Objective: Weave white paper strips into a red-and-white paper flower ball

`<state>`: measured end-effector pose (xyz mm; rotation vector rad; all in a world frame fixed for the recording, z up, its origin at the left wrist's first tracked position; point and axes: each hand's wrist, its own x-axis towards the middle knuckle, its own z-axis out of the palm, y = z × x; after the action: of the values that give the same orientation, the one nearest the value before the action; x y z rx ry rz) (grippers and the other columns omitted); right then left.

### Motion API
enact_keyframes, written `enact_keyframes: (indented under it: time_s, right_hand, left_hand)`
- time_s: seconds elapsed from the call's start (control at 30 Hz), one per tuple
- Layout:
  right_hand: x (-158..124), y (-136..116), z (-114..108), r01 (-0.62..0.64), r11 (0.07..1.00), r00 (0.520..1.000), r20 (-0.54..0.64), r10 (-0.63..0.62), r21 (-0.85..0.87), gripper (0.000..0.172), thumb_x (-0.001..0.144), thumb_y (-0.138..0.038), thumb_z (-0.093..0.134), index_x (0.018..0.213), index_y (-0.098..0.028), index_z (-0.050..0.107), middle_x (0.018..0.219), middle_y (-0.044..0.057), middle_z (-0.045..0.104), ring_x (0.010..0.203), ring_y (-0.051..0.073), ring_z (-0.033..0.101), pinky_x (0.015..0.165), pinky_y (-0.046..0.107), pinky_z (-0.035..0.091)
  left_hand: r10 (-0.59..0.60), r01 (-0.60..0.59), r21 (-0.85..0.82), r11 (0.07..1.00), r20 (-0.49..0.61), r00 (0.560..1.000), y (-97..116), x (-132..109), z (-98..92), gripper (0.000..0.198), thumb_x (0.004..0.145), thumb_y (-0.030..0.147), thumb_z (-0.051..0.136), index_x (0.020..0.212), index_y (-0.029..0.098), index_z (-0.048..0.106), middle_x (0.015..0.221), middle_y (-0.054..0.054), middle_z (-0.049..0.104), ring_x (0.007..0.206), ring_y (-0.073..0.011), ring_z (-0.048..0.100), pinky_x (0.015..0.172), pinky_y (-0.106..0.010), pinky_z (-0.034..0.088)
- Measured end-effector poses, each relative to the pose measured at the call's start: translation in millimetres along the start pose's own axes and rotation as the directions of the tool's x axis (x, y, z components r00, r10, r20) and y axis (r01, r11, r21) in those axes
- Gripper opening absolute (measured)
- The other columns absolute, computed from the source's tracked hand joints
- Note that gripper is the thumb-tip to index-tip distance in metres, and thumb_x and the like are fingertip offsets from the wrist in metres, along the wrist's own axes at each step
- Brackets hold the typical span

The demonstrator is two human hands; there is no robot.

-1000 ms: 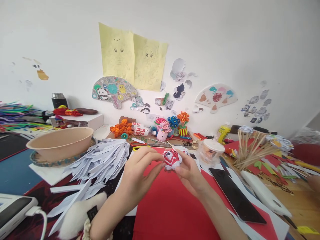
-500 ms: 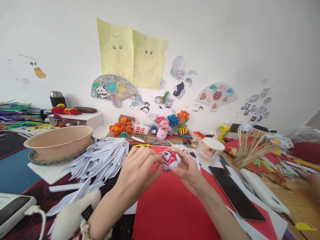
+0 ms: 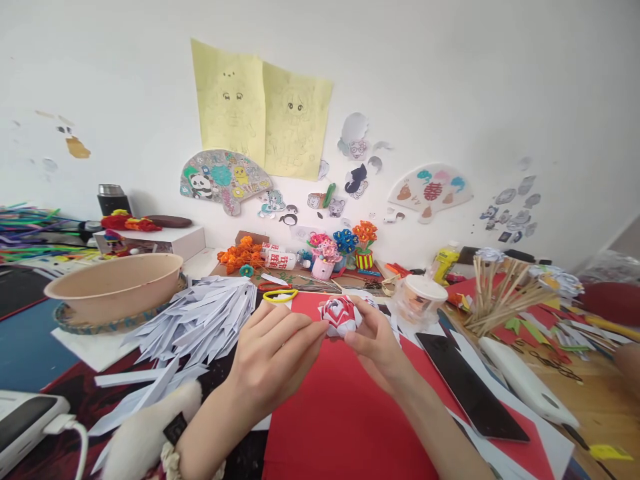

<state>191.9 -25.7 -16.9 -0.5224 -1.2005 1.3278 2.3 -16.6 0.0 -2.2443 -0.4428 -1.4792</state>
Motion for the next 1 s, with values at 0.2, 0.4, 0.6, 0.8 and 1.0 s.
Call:
enact_keyframes:
  time_s: [0.2, 0.4, 0.6, 0.8, 1.0]
  right_hand:
    - [0, -1, 2, -0.001, 1.000, 1.000, -0.023, 0.001, -0.002, 0.048, 0.065, -0.033, 0.093, 0.106, -0.023, 0.070, 0.096, 0.002, 0.072, 0.084, 0.016, 0.068, 0.075, 0.026, 0.058]
    - [-2, -2, 0, -0.008, 1.000, 1.000, -0.024, 0.009, 0.014, 0.048, 0.063, -0.032, 0.094, 0.105, -0.024, 0.071, 0.096, 0.001, 0.073, 0.084, 0.015, 0.068, 0.075, 0.025, 0.057]
    - [-1, -1, -3, 0.009, 0.999, 1.000, 0.015, -0.010, 0.034, 0.047, 0.067, -0.037, 0.092, 0.108, -0.025, 0.073, 0.093, 0.002, 0.074, 0.081, 0.014, 0.070, 0.076, 0.026, 0.057]
    - [-1, -2, -3, -0.017, 1.000, 0.996, 0.086, 0.019, -0.017, 0.041, 0.072, -0.041, 0.088, 0.106, -0.023, 0.074, 0.089, 0.003, 0.073, 0.079, 0.015, 0.068, 0.074, 0.026, 0.056]
    - [-2, -5, 0, -0.039, 0.998, 0.996, 0.078, 0.043, -0.055, 0.045, 0.069, -0.043, 0.089, 0.106, -0.022, 0.074, 0.089, 0.004, 0.072, 0.078, 0.017, 0.066, 0.074, 0.029, 0.055]
  left_hand:
    - [-0.004, 0.004, -0.055, 0.999, -0.001, 1.000, 4, 2, 0.9, 0.016, 0.088, 0.005, 0.063, 0.098, 0.016, 0.064, 0.074, -0.001, 0.071, 0.061, -0.0128, 0.053, 0.057, -0.030, 0.034]
    - [-0.065, 0.064, -0.153, 0.986, 0.002, 0.998, 4, -2, 3.7, 0.018, 0.090, 0.005, 0.061, 0.102, 0.017, 0.065, 0.076, -0.002, 0.070, 0.064, -0.0130, 0.055, 0.059, -0.029, 0.039]
    - [-0.182, 0.166, -0.232, 0.958, -0.049, 0.982, 5, 7, -4.5, 0.021, 0.087, 0.003, 0.065, 0.099, 0.019, 0.069, 0.080, -0.002, 0.070, 0.068, -0.0125, 0.059, 0.062, -0.028, 0.044]
    - [-0.298, 0.289, -0.262, 0.921, 0.005, 0.955, 4, 11, -5.5, 0.016, 0.087, 0.006, 0.066, 0.095, 0.019, 0.067, 0.088, -0.003, 0.071, 0.081, -0.0140, 0.063, 0.068, -0.024, 0.050]
    - [-0.317, 0.318, -0.262, 0.911, 0.050, 0.947, 3, 11, -4.7, 0.013, 0.089, 0.008, 0.063, 0.091, 0.020, 0.066, 0.084, -0.001, 0.070, 0.078, -0.0146, 0.063, 0.068, -0.026, 0.051]
